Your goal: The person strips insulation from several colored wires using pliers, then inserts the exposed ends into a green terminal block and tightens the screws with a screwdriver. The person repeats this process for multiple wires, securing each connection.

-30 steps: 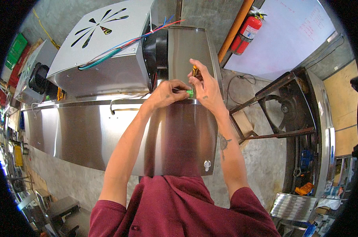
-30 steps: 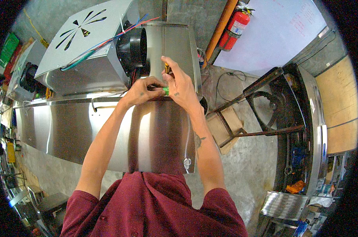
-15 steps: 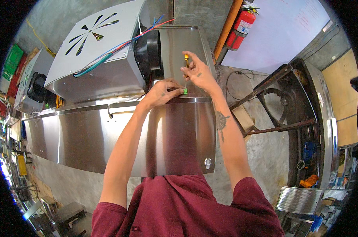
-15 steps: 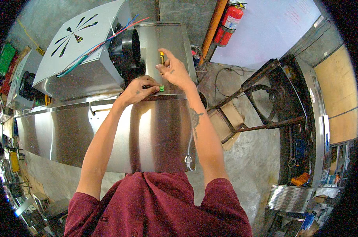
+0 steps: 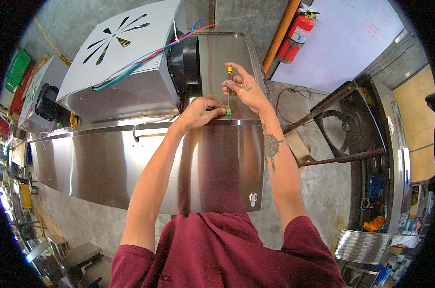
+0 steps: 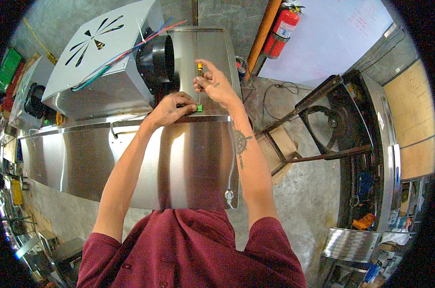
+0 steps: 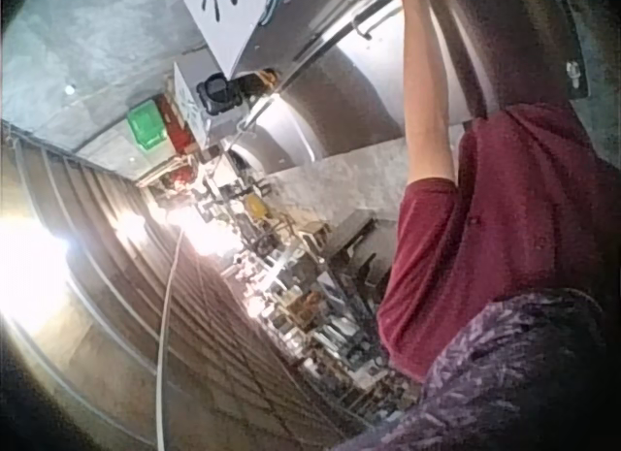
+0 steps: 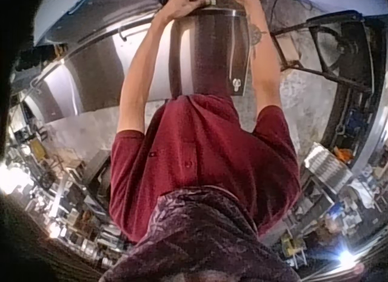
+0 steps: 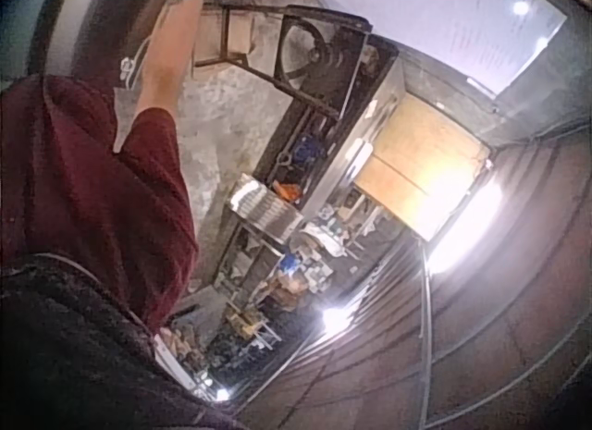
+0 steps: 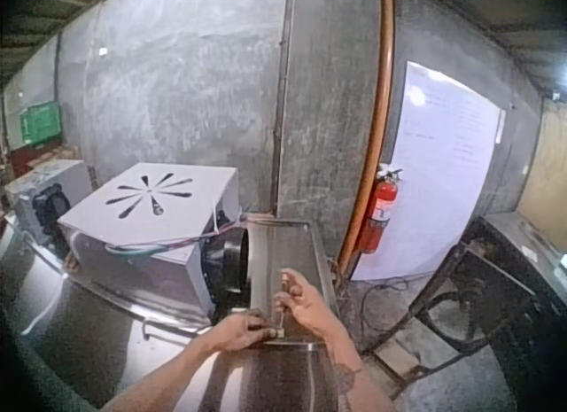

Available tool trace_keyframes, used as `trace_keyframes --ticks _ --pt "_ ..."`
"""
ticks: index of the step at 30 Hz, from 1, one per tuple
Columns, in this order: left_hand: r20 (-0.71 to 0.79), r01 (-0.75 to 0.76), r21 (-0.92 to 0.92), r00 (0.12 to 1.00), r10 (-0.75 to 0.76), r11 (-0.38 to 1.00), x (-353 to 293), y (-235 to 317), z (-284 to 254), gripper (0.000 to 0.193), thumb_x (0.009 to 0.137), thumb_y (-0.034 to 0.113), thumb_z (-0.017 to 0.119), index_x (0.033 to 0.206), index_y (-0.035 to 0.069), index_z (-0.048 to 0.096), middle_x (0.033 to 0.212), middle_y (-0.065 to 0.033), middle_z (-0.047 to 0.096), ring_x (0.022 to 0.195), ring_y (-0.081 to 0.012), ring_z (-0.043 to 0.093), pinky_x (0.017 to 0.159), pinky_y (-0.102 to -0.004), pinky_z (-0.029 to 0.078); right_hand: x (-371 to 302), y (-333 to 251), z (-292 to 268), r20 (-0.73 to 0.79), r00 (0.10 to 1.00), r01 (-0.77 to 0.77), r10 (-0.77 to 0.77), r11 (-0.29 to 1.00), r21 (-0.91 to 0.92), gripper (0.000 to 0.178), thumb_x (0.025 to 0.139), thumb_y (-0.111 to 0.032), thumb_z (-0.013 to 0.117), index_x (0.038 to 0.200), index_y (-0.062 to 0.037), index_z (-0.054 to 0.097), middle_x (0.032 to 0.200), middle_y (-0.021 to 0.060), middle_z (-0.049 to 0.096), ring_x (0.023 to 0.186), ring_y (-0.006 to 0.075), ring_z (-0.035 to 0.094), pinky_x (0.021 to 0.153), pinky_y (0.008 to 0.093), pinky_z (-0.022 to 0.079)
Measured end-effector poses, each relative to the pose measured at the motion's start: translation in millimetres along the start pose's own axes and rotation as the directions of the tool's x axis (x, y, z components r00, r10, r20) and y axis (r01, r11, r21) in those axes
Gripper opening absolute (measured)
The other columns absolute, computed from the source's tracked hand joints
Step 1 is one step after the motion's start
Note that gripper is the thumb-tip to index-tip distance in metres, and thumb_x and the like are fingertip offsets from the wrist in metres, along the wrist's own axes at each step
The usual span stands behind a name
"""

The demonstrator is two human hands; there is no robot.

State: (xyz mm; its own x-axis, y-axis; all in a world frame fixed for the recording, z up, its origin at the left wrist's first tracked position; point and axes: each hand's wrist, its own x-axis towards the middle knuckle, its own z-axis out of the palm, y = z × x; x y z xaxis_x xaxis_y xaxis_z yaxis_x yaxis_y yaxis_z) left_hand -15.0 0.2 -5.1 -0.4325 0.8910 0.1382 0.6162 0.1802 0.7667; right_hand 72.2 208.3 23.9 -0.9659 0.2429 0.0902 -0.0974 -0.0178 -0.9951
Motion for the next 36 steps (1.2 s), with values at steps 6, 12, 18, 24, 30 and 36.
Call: trace_keyframes --ticks 6,12,18,24,30,36 --pt "0.009 -0.001 0.012 1.0 0.001 1.0 1 4 -2 0.03 0.104 0.03 0.076 0.118 0.004 0.085 0.118 -0.0168 0.078 0.11 -0.0299 0.073 0.101 -0.04 0.057 6 7 -5 -0.054 0.998 0.019 -0.038 0.948 -0.318 0.053 0.11 -0.008 0.069 0.159 -0.0141 0.051 0.1 0.0056 0.069 0.093 0.0144 0.068 0.084 0.0323 0.06" --pt "0.001 0.01 0.001 1.0 -0.01 1.0 0 2 0 0.031 0.104 0.031 0.076 0.117 0.004 0.085 0.117 -0.0168 0.078 0.111 -0.0307 0.073 0.101 -0.0403 0.057 2 3 -6 -0.032 0.999 -0.015 0.011 0.994 -0.105 0.055 0.108 -0.014 0.073 0.159 -0.0145 0.052 0.097 0.0042 0.067 0.09 0.014 0.067 0.082 0.0326 0.059" --pt "-0.009 0.019 0.026 1.0 -0.018 0.999 -1 2 -1 0.031 0.104 0.032 0.076 0.115 0.004 0.085 0.117 -0.0168 0.078 0.112 -0.0313 0.073 0.101 -0.0412 0.056 0 4 -5 -0.054 0.998 0.018 -0.035 0.958 -0.287 0.052 0.111 -0.017 0.07 0.159 -0.0147 0.05 0.101 0.0065 0.069 0.096 0.0156 0.069 0.086 0.0337 0.061" --pt "-0.016 0.017 0.002 1.0 -0.017 1.0 -2 6 0 0.031 0.104 0.032 0.076 0.115 0.005 0.085 0.118 -0.0163 0.078 0.113 -0.0309 0.073 0.102 -0.0409 0.056 2 4 -5 0.015 0.999 0.036 -0.035 0.998 -0.059 0.055 0.109 -0.017 0.072 0.16 -0.0155 0.05 0.1 0.007 0.068 0.096 0.0157 0.068 0.087 0.0345 0.061" --pt "-0.011 0.007 0.002 1.0 -0.007 1.0 -1 2 0 0.029 0.104 0.029 0.077 0.118 0.005 0.085 0.119 -0.0179 0.077 0.111 -0.0304 0.073 0.1 -0.0405 0.056 0 -4 -1 -0.006 1.0 -0.008 0.007 0.951 -0.31 0.054 0.113 -0.014 0.066 0.163 -0.0166 0.045 0.105 0.0098 0.069 0.098 0.0172 0.069 0.087 0.0356 0.061" --pt "-0.018 0.004 -0.017 1.0 -0.004 1.0 -1 2 0 0.029 0.104 0.028 0.078 0.119 0.004 0.085 0.117 -0.0184 0.078 0.107 -0.0299 0.074 0.097 -0.0404 0.056 2 2 -5 0.038 0.999 0.035 -0.03 0.99 -0.139 0.053 0.113 -0.012 0.063 0.162 -0.0151 0.044 0.101 0.0076 0.065 0.094 0.0166 0.067 0.084 0.0342 0.06"
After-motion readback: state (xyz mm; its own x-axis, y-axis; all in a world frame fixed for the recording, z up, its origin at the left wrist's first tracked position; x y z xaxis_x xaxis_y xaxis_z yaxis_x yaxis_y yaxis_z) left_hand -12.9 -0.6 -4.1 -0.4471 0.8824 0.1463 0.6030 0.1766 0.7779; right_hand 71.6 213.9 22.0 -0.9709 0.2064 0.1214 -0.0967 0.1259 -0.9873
